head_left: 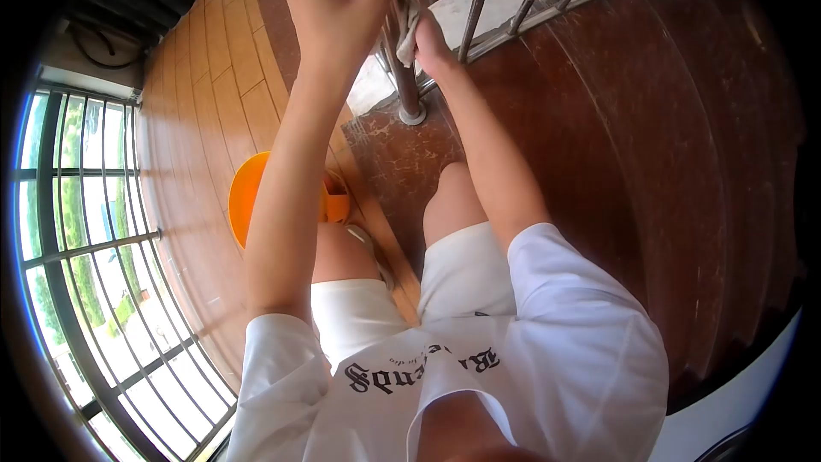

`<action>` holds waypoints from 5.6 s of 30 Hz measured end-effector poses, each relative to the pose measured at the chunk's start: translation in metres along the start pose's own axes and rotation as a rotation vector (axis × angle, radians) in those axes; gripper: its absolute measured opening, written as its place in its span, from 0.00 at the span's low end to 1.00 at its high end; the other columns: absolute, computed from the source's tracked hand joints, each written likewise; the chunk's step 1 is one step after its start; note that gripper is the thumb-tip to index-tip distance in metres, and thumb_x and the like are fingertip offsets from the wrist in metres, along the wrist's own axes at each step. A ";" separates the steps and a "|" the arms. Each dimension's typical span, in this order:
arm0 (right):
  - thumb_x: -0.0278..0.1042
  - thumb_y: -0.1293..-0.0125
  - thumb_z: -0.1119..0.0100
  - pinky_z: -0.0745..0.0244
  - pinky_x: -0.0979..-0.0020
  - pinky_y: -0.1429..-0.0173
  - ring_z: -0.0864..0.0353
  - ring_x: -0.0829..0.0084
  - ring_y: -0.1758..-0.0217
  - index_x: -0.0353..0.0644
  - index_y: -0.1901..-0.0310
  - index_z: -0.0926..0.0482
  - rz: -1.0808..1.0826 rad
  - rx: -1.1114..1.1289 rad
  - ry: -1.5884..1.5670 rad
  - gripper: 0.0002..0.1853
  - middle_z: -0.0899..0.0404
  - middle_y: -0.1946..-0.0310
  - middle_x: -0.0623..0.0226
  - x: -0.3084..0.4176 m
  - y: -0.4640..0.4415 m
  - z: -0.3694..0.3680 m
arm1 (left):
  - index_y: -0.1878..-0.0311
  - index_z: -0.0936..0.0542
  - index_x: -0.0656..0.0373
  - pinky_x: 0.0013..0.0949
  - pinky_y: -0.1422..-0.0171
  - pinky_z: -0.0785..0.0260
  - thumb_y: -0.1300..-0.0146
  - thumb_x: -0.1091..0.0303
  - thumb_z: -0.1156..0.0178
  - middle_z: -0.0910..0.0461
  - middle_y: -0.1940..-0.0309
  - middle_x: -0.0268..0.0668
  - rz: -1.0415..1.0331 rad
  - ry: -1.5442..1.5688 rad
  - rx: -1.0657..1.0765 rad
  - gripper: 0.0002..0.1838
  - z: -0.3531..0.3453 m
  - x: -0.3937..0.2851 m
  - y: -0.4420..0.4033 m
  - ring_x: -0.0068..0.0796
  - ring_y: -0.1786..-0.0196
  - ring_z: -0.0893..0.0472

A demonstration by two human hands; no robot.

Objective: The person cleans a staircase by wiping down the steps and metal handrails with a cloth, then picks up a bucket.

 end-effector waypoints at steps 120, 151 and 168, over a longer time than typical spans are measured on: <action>0.34 0.33 0.54 0.33 0.48 0.25 0.18 0.64 0.50 0.49 0.69 0.16 0.979 0.144 1.988 0.15 0.15 0.64 0.66 0.580 -0.053 -0.024 | 0.51 0.20 0.55 0.57 0.65 0.27 0.14 0.59 0.52 0.14 0.68 0.49 0.157 -0.499 0.327 0.14 -0.134 -0.023 -0.102 0.59 0.67 0.15; 0.28 0.23 0.48 0.24 0.59 0.24 0.21 0.64 0.29 0.37 0.32 0.23 0.772 -0.312 -0.219 0.20 0.19 0.36 0.59 0.392 -0.033 0.100 | 0.45 0.17 0.55 0.51 0.60 0.21 0.17 0.61 0.50 0.11 0.60 0.43 0.150 -0.578 0.323 0.13 -0.136 -0.016 -0.098 0.51 0.62 0.12; 0.33 0.12 0.50 0.21 0.66 0.41 0.17 0.72 0.49 0.34 0.41 0.23 0.692 -0.284 0.402 0.12 0.16 0.52 0.64 0.385 -0.061 0.060 | 0.46 0.16 0.53 0.50 0.67 0.25 0.14 0.59 0.54 0.11 0.64 0.41 0.069 -0.592 0.265 0.16 -0.137 -0.017 -0.097 0.52 0.66 0.13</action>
Point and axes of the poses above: each hand's wrist, its own y-axis away from the middle knuckle, its own z-axis out of the back of the hand, x = y × z, the point moved 7 cm from there along -y, towards the middle knuckle
